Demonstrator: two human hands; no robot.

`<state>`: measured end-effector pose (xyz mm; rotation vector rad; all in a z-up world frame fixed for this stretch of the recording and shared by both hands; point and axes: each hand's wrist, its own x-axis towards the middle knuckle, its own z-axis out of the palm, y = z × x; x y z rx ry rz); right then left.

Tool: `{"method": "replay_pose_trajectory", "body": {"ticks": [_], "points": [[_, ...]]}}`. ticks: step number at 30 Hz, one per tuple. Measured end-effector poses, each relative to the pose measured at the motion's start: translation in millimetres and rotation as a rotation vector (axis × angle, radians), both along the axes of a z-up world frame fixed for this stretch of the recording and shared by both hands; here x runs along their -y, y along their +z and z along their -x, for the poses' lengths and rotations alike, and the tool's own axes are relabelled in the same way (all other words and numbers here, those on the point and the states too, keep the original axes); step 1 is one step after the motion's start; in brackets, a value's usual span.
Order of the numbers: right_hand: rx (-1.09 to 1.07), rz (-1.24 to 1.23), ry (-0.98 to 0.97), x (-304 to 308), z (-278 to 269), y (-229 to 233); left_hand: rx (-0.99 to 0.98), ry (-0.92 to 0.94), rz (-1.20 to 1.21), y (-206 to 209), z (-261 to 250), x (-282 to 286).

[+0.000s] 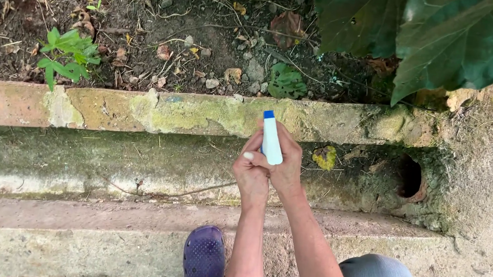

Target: Using a spray bottle to water or apply solution to various plants and flowers in a garden.

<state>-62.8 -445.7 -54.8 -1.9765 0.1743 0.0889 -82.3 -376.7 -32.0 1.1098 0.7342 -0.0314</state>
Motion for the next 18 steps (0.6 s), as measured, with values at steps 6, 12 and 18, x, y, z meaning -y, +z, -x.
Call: {"method": "replay_pose_trajectory", "body": {"ticks": [6, 12, 18], "points": [[0.065, -0.137, 0.002, 1.8, 0.1, 29.8, 0.089, 0.056, -0.09, -2.2, 10.8, 16.6], [-0.017, -0.005, 0.009, 12.4, 0.2, 30.2, 0.189, 0.031, -0.081, 3.8, 10.2, 21.0], [0.121, -0.111, 0.035, 13.3, -0.5, 25.3, 0.006, -0.005, -0.025, -1.3, 5.9, 20.4]]}}
